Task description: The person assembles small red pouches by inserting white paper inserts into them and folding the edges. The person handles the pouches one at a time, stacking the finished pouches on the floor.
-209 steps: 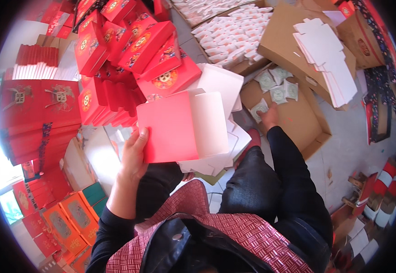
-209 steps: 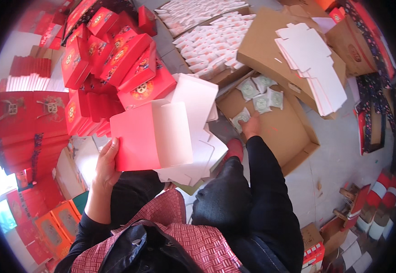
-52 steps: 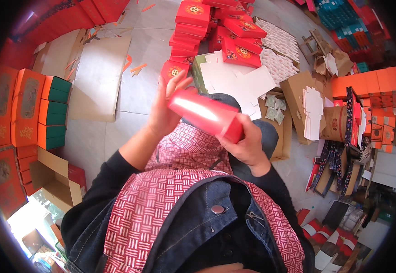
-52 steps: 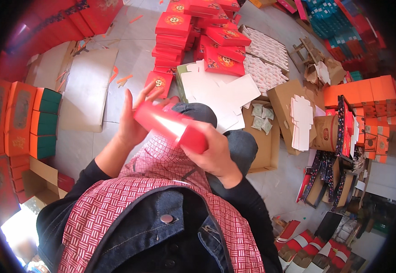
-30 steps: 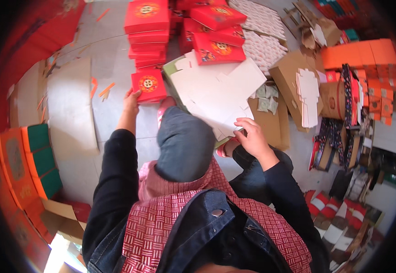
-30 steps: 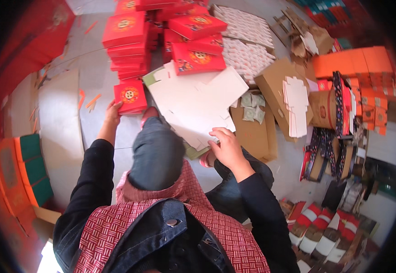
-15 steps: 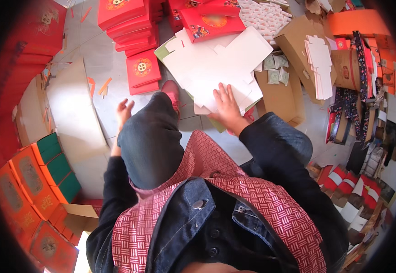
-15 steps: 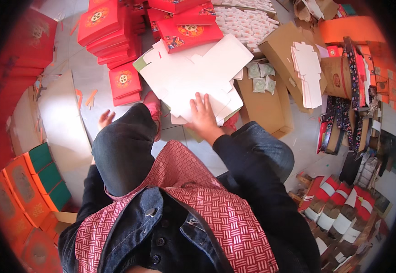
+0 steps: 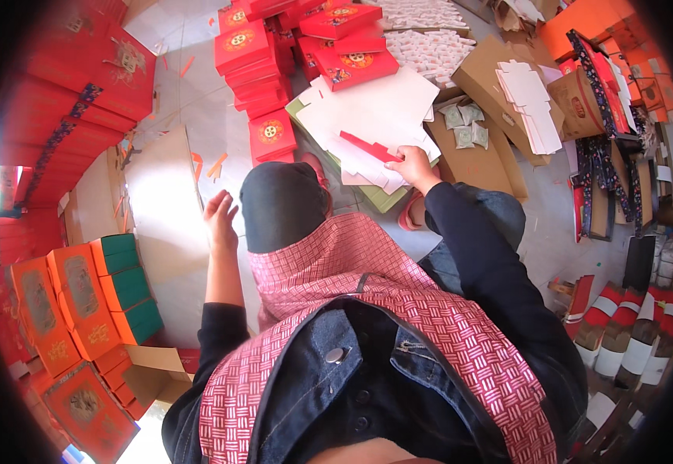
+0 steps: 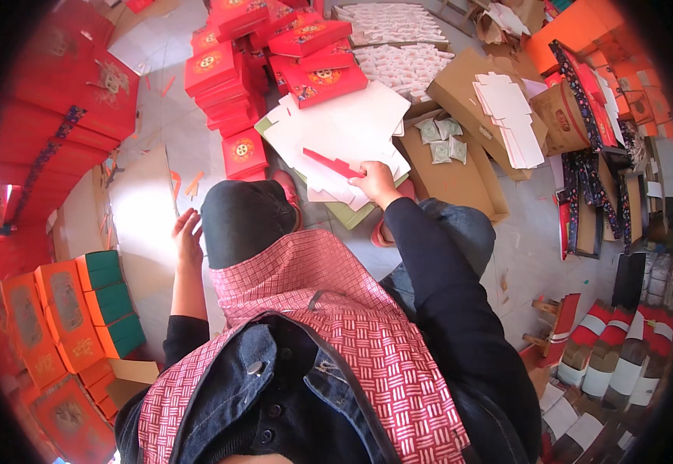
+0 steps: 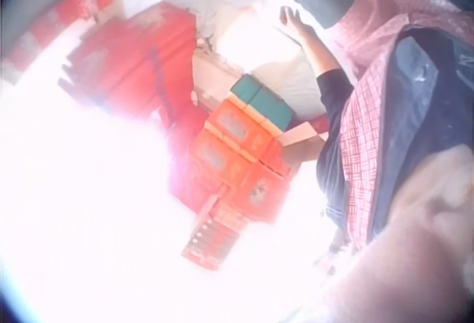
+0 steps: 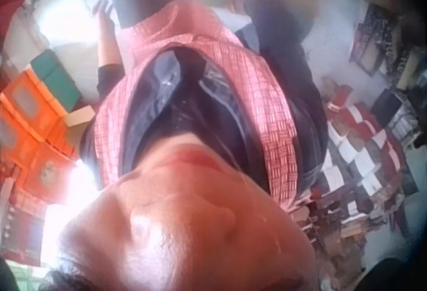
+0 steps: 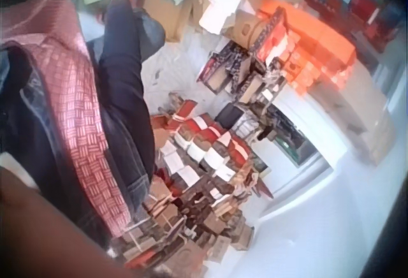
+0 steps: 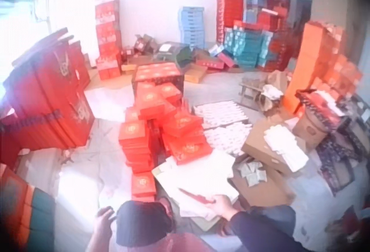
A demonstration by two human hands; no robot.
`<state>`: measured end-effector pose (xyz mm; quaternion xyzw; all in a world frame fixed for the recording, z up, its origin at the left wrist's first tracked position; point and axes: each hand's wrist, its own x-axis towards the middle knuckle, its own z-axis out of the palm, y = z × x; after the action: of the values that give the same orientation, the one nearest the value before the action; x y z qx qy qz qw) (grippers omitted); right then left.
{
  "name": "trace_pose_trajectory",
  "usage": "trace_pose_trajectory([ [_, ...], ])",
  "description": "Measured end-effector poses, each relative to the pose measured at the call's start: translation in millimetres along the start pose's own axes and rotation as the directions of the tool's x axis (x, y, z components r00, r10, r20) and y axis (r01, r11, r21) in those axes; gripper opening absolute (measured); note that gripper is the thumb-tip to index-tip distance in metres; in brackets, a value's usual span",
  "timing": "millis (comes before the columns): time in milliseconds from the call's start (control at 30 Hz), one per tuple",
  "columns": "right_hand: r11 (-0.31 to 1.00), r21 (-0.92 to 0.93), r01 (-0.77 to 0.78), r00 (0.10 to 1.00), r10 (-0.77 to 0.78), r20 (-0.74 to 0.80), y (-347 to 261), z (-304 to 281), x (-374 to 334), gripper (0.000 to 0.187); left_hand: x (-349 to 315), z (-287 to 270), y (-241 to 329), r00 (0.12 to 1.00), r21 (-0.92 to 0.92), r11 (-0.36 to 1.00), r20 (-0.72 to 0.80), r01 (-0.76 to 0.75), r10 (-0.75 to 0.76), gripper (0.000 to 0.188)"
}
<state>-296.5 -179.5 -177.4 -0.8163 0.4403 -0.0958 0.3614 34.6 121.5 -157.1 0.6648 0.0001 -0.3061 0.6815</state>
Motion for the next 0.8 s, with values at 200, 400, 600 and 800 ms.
trace_pose_trajectory([
  [200,0.775,0.556,0.299,0.954,-0.247,-0.17,-94,-28,-20,0.025,-62,48,47,0.919,0.242,0.897,0.24,-0.37,0.314,0.024],
  [400,0.171,0.982,0.076,0.009,-0.985,0.171,-281,-189,-174,0.024,-118,95,71,0.624,0.636,0.207,0.55,-0.744,0.555,0.036],
  [600,0.321,0.76,0.565,0.758,-0.567,-0.324,-260,-124,-126,0.027,-119,125,82,0.558,0.68,0.056,0.548,-0.731,0.623,0.032],
  [800,0.845,-0.449,0.29,0.908,-0.392,-0.151,8,63,5,0.068,-121,126,95,0.613,0.712,0.004,0.601,-0.702,0.513,0.044],
])
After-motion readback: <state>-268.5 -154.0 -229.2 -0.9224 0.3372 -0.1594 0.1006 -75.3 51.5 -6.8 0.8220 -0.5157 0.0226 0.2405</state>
